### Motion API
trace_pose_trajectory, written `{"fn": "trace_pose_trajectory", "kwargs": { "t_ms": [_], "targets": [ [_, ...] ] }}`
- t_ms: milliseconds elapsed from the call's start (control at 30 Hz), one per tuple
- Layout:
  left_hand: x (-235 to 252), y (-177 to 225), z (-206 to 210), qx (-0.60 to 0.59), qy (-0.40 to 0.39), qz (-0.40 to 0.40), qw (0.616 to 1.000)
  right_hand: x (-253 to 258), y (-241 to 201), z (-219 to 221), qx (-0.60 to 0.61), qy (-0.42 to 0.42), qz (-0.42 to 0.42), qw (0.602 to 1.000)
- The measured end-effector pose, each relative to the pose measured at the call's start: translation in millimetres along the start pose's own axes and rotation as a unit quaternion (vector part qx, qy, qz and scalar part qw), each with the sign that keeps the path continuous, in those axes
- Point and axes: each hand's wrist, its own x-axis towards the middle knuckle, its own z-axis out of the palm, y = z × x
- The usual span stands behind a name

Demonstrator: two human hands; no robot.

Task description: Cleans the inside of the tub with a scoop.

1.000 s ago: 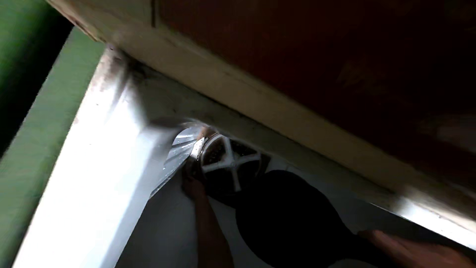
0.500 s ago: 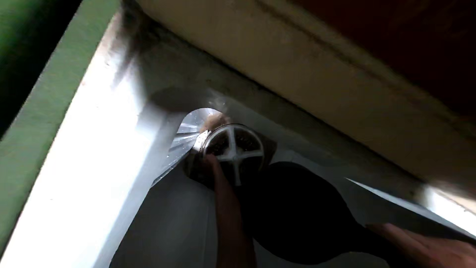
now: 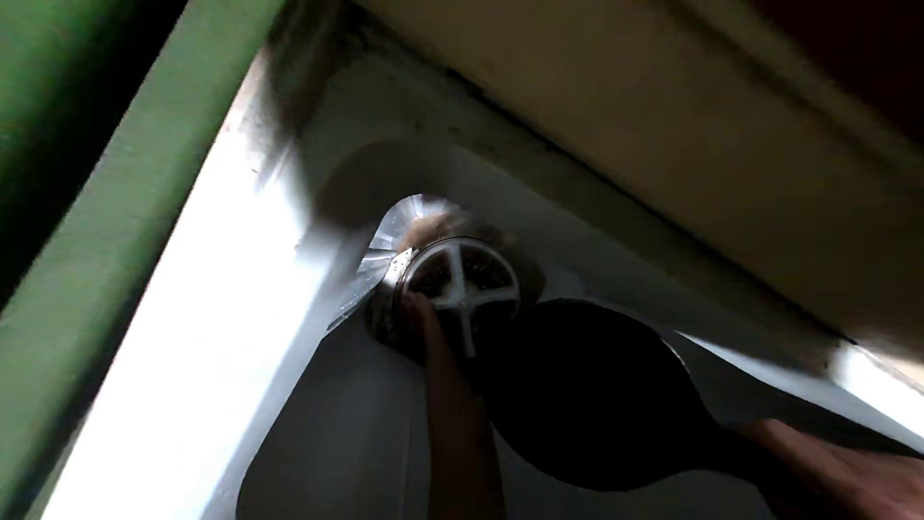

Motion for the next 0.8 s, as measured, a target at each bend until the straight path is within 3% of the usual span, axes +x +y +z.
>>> {"fn": "trace_pose_trajectory", "kwargs": {
  "t_ms": [100,233,300,500,600,667,733,800],
  "targets": [
    [29.0,-6.6,8.6,0.102,-0.021,0.047,0.993,-0.2,-0.2,0.2,0.007,-0.004,0.004,1.0],
    [30.2,-37.9,17.8,0.212,-0.019,0.298,0.93,-0.1,2.0,0.1,0.0,-0.009,0.008,1.0],
    [34.0,-37.0,24.6,0.217,-0.043,0.352,0.909,-0.5,2.2,1.6,-0.015,-0.008,0.016,1.0],
    [6.4,-22.0,44.1,0.206,-0.144,0.262,0.932,0.1,1.1,2.3,-0.024,0.0,0.009,1.0],
    [-1.8,-3.0,24.6,0.3,-0.225,0.251,0.892,-2.9,0.1,2.4,-0.022,0.0,0.022,1.0],
    [9.0,2.9,0.3,0.291,-0.208,0.288,0.888,0.4,-1.3,2.3,0.001,-0.011,0.019,1.0],
    [19.6,-3.7,8.5,0.263,-0.173,0.362,0.877,-1.1,0.5,2.0,0.0,-0.009,0.014,1.0],
    [25.5,-4.4,20.5,0.281,-0.194,0.366,0.866,0.1,0.6,2.3,-0.006,-0.004,0.014,1.0]
  ]
}}
